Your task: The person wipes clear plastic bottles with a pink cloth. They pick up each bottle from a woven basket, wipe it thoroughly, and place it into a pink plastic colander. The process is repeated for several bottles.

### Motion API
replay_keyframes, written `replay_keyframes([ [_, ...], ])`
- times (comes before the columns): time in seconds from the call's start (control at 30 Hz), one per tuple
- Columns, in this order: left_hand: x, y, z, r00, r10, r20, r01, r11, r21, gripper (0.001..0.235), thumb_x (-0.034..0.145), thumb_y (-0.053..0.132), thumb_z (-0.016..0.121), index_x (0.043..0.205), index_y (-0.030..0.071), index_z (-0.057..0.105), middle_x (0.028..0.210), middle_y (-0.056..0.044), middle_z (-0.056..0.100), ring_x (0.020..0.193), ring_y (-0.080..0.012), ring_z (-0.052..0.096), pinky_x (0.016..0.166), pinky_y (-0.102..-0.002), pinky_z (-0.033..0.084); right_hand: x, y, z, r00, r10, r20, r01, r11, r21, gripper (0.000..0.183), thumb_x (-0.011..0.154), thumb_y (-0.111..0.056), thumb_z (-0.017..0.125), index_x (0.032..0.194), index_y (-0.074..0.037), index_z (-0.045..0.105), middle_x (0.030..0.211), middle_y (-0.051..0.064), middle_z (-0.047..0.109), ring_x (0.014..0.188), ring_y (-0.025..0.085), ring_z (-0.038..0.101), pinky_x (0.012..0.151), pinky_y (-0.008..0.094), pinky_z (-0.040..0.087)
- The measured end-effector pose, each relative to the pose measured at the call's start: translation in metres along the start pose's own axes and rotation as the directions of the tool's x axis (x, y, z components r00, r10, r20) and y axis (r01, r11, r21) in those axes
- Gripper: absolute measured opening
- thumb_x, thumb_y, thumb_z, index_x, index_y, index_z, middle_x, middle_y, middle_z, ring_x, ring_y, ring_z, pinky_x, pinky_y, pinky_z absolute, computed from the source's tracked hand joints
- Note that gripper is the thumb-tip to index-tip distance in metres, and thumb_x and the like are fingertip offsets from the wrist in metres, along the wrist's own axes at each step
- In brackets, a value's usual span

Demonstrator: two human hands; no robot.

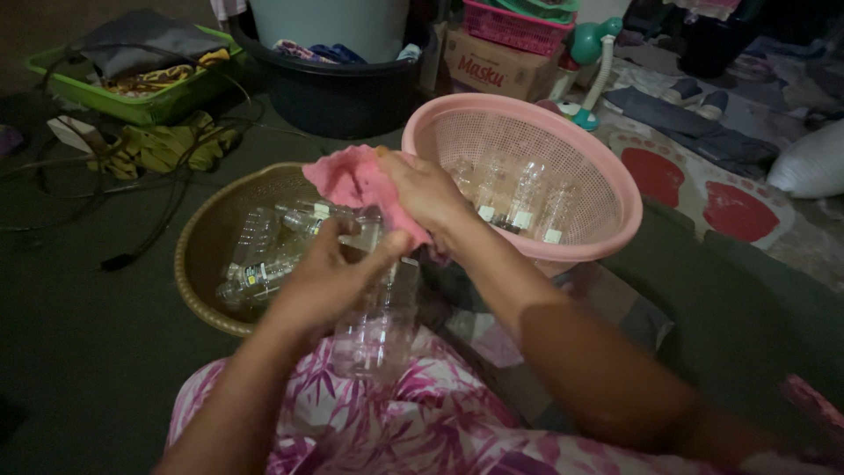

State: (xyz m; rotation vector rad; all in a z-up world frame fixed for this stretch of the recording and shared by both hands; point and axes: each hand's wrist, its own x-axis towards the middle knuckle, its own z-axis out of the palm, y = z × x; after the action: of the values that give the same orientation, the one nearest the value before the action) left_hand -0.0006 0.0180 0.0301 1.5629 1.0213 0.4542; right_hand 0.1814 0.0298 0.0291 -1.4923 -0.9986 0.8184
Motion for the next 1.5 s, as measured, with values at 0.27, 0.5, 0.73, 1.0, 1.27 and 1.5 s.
replay_keyframes([
  [0.27, 0.001, -0.008, 0.022, 0.989, 0.126, -0.083, -0.140, 0.969, -0.206, 0.111, 0.061, 0.067, 0.074, 0.145, 0.003, 0.041, 0.129, -0.027, 0.061, 0.110, -0.0368, 0.073, 0.085, -0.047, 0.064, -0.008, -0.010, 0.009, 0.949, 0.062, -0.308, -0.047, 0.997, 0.054, 0.044, 0.097, -0.041, 0.055, 0.123, -0.007, 0.068, 0.089, 0.008, 0.073, 0.075, 0.017, 0.066, 0.067, 0.031, 0.054],
  [0.5, 0.007, -0.009, 0.013, 0.990, -0.120, -0.073, 0.077, 0.898, -0.434, 0.107, 0.080, 0.079, 0.047, 0.157, 0.008, 0.027, 0.148, -0.025, 0.046, 0.127, -0.0383, 0.056, 0.093, -0.055, 0.053, -0.068, 0.015, 0.035, 0.959, -0.258, -0.118, 0.278, 0.939, 0.203, 0.046, 0.105, -0.025, 0.052, 0.140, 0.004, 0.059, 0.130, 0.020, 0.067, 0.107, 0.020, 0.067, 0.090, 0.030, 0.057],
  [0.73, 0.014, -0.022, 0.000, 0.996, 0.009, -0.091, -0.059, 0.827, -0.560, 0.096, 0.081, 0.075, 0.043, 0.149, 0.007, 0.041, 0.150, -0.026, 0.052, 0.135, -0.0395, 0.058, 0.106, -0.049, 0.053, -0.131, 0.019, 0.049, 0.864, -0.476, 0.161, 0.495, 0.750, -0.439, 0.062, 0.105, -0.031, 0.052, 0.159, -0.005, 0.035, 0.171, 0.029, 0.008, 0.139, 0.039, 0.051, 0.107, 0.042, 0.050],
  [1.0, 0.006, -0.013, 0.007, 0.989, 0.003, 0.145, 0.099, 0.712, -0.695, 0.104, 0.082, 0.085, 0.037, 0.153, 0.010, 0.038, 0.138, -0.021, 0.059, 0.119, -0.0359, 0.064, 0.092, -0.055, 0.054, -0.035, 0.004, 0.031, 0.983, -0.146, 0.112, 0.120, 0.969, 0.214, 0.055, 0.100, -0.044, 0.062, 0.137, -0.004, 0.056, 0.130, 0.018, 0.062, 0.112, 0.023, 0.063, 0.087, 0.031, 0.055],
  [1.27, 0.007, -0.018, 0.009, 0.988, 0.024, 0.152, 0.080, 0.763, -0.641, 0.100, 0.079, 0.084, 0.040, 0.138, 0.003, 0.045, 0.105, -0.020, 0.067, 0.091, -0.0300, 0.072, 0.083, -0.049, 0.064, -0.026, -0.009, 0.003, 0.930, 0.070, 0.361, -0.268, 0.803, 0.532, 0.034, 0.083, -0.027, 0.082, 0.106, -0.006, 0.068, 0.095, 0.007, 0.070, 0.079, 0.017, 0.066, 0.072, 0.031, 0.057],
  [1.5, 0.023, -0.026, 0.024, 0.994, -0.089, -0.055, 0.054, 0.886, -0.460, 0.103, 0.078, 0.077, 0.055, 0.138, -0.007, 0.054, 0.099, -0.020, 0.072, 0.090, -0.0313, 0.072, 0.084, -0.048, 0.062, -0.016, -0.004, -0.012, 0.978, 0.089, 0.188, -0.162, 0.893, 0.419, 0.035, 0.077, -0.021, 0.081, 0.105, -0.003, 0.069, 0.093, 0.007, 0.072, 0.081, 0.017, 0.069, 0.074, 0.032, 0.059],
])
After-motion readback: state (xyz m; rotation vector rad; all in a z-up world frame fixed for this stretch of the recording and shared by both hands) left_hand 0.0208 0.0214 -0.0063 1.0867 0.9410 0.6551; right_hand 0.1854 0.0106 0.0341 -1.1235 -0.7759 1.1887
